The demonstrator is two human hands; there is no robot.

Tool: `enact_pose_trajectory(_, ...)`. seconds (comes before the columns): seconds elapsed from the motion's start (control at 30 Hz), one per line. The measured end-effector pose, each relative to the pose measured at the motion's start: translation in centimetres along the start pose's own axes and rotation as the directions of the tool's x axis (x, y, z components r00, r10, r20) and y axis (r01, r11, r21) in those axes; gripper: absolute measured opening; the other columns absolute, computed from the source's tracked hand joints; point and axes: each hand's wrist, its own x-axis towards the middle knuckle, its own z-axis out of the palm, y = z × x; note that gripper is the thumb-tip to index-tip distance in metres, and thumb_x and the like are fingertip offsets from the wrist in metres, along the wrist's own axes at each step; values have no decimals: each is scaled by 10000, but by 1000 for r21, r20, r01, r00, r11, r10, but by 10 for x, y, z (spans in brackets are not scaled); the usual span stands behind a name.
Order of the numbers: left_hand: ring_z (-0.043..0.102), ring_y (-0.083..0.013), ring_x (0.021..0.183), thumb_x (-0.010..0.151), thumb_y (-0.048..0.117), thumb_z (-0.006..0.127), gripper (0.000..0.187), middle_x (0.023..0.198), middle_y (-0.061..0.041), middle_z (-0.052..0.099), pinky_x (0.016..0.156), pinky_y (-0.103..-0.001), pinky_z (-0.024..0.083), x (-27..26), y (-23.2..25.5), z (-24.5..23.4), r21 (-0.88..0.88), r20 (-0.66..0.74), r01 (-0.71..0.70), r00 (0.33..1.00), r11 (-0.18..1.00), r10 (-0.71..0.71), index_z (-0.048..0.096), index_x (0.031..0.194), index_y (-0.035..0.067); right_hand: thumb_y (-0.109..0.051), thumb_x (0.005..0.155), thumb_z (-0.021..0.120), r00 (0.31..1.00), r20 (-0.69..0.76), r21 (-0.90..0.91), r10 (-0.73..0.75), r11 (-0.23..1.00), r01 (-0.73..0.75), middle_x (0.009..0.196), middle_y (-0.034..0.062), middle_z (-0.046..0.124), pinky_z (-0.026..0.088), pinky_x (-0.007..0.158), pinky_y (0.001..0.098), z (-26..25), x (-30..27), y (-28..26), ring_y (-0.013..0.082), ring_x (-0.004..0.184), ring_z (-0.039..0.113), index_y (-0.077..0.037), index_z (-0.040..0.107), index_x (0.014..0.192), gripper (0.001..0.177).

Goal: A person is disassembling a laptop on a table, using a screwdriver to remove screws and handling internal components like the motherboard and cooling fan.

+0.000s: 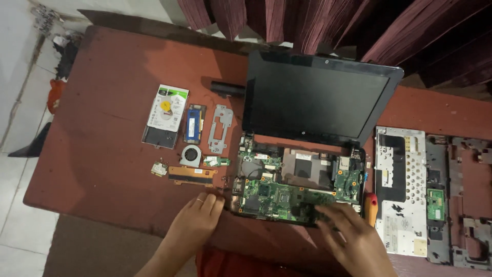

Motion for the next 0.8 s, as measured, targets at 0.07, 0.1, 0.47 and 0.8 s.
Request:
enact_pose_trajectory(0.07, 617, -278, 934, 831, 17, 656, 361, 1037, -124, 548, 696, -351, 560, 2, -4, 1, -38, -37, -61, 998, 997, 60, 563, 1180, 0, -210, 823, 675, 996, -38, -17, -85, 996, 85, 1127, 45, 635, 642, 660, 336, 2, 0, 0, 153, 595, 722, -185, 628, 1225, 405)
enact_pose_trajectory(0.1, 617, -278, 934, 831, 17, 656, 361, 1037, -124, 548, 696, -351, 560, 2, -4, 3, -37, -39, -65, 997, 997, 64, 563, 1180, 0, -210, 823, 675, 996, -41, -19, -83, 996, 83, 1127, 45, 635, 642, 660, 336, 2, 2, -3, 153, 595, 722, -185, 628, 1225, 405)
enact_pose_trajectory(0.47, 629, -293, 917, 779, 37, 704, 418, 1130, -167, 549, 673, -392, 572, -3, -12, 22, 20, -33, -98, 995, 995, 99, 583, 1178, 7, -127, 840, 660, 969, -97, 115, -226, 965, 237, 1043, 77, 703, 619, 877, 329, 1, 7, -20, 212, 927, 720, -94, 685, 1118, 281)
enact_pose_trajectory(0.8, 591, -238, 640, 837, 28, 533, 95, 851, -95, 556, 592, -354, 502, 14, -23, 17, 146, 93, -249, 967, 957, 237, 580, 851, 109, -44, 872, 577, 828, -437, 179, -351, 869, 462, 866, 79, 654, 502, 677, 299, 49, 3, -12, 183, 692, 612, -45, 659, 949, 113)
